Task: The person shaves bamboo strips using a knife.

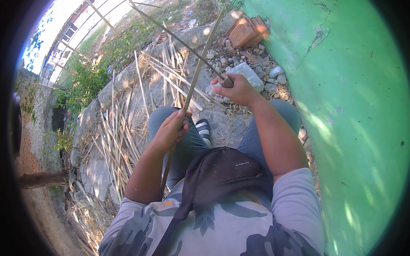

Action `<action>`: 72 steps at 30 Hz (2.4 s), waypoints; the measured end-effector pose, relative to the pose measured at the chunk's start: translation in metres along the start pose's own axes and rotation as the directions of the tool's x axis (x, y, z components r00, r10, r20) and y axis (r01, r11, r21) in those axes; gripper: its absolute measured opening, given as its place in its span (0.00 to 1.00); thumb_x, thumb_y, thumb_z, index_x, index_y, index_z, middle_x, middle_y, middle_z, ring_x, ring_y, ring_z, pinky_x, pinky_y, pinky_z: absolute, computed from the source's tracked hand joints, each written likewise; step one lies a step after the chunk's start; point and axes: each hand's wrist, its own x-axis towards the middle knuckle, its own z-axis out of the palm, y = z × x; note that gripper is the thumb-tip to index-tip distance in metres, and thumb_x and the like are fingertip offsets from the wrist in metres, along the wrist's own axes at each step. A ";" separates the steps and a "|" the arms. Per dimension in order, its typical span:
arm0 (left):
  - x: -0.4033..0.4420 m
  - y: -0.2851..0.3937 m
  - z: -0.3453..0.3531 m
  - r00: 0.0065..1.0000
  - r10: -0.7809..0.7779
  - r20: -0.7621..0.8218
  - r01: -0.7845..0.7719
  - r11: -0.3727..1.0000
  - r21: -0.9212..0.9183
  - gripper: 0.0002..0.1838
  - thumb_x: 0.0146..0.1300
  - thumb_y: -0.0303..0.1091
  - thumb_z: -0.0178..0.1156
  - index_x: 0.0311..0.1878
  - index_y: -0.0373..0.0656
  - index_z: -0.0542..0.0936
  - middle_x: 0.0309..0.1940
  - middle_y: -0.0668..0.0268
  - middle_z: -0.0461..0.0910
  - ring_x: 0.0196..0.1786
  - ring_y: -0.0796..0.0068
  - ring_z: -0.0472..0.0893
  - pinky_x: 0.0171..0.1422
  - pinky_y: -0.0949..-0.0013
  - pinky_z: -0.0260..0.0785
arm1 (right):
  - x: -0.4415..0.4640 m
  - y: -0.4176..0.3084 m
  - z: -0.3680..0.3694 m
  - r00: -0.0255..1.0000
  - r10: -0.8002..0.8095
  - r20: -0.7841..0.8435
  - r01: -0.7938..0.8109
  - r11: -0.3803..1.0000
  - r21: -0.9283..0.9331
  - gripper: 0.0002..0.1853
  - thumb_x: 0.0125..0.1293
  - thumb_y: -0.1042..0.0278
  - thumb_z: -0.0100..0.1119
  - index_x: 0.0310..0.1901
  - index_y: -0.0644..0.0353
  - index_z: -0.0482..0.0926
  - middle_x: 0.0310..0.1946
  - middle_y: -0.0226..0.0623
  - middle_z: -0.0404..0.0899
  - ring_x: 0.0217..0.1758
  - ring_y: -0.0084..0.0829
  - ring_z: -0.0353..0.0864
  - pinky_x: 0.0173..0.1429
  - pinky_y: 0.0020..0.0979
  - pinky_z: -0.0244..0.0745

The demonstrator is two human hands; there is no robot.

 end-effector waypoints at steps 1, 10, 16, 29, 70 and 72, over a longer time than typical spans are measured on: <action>-0.004 -0.003 0.002 1.000 0.006 0.001 -0.006 1.000 0.028 0.25 0.85 0.54 0.42 0.63 0.41 0.74 0.31 0.76 0.72 0.25 0.89 0.62 0.28 0.79 0.56 | -0.002 -0.002 0.002 1.000 -0.014 -0.001 0.014 1.000 0.015 0.16 0.66 0.58 0.75 0.52 0.53 0.88 0.28 0.20 0.80 0.27 0.15 0.74 0.30 0.25 0.71; -0.018 -0.020 0.027 0.997 -0.001 0.076 -0.006 0.996 0.089 0.21 0.83 0.48 0.49 0.65 0.41 0.73 0.30 0.78 0.69 0.25 0.89 0.62 0.28 0.79 0.55 | -0.014 -0.001 -0.002 1.000 0.003 -0.003 -0.003 0.999 0.046 0.23 0.65 0.59 0.76 0.61 0.51 0.87 0.35 0.22 0.84 0.31 0.14 0.77 0.33 0.24 0.76; -0.022 -0.021 0.016 0.953 -0.105 0.285 0.131 0.988 -0.077 0.19 0.84 0.47 0.49 0.64 0.42 0.72 0.30 0.76 0.70 0.25 0.87 0.64 0.28 0.78 0.58 | -0.013 0.010 0.001 0.989 -0.150 0.017 0.150 0.988 -0.032 0.21 0.67 0.64 0.74 0.61 0.53 0.86 0.43 0.25 0.87 0.28 0.11 0.74 0.30 0.22 0.73; -0.021 -0.019 0.008 0.942 -0.125 0.310 0.100 0.990 0.096 0.20 0.84 0.49 0.49 0.62 0.42 0.74 0.32 0.73 0.72 0.28 0.81 0.72 0.33 0.74 0.68 | -0.015 0.008 0.010 0.973 -0.229 -0.006 0.229 0.973 -0.036 0.16 0.64 0.64 0.75 0.50 0.61 0.89 0.40 0.35 0.90 0.44 0.21 0.86 0.53 0.30 0.81; 0.056 -0.021 0.018 0.981 -0.103 0.162 0.134 0.972 -0.191 0.14 0.65 0.30 0.67 0.42 0.52 0.67 0.24 0.80 0.63 0.21 0.89 0.59 0.23 0.76 0.47 | 0.011 0.019 0.020 0.999 -0.004 0.043 0.034 0.679 -0.733 0.09 0.57 0.61 0.67 0.36 0.56 0.85 0.31 0.49 0.85 0.39 0.55 0.86 0.45 0.49 0.80; 0.060 -0.024 0.017 0.982 -0.104 0.159 0.135 0.970 -0.202 0.15 0.64 0.29 0.67 0.42 0.51 0.67 0.25 0.80 0.63 0.21 0.89 0.59 0.23 0.76 0.47 | 0.012 0.022 0.022 0.997 -0.052 0.060 0.079 0.674 -0.734 0.09 0.56 0.61 0.67 0.36 0.56 0.86 0.31 0.49 0.85 0.39 0.55 0.86 0.45 0.49 0.80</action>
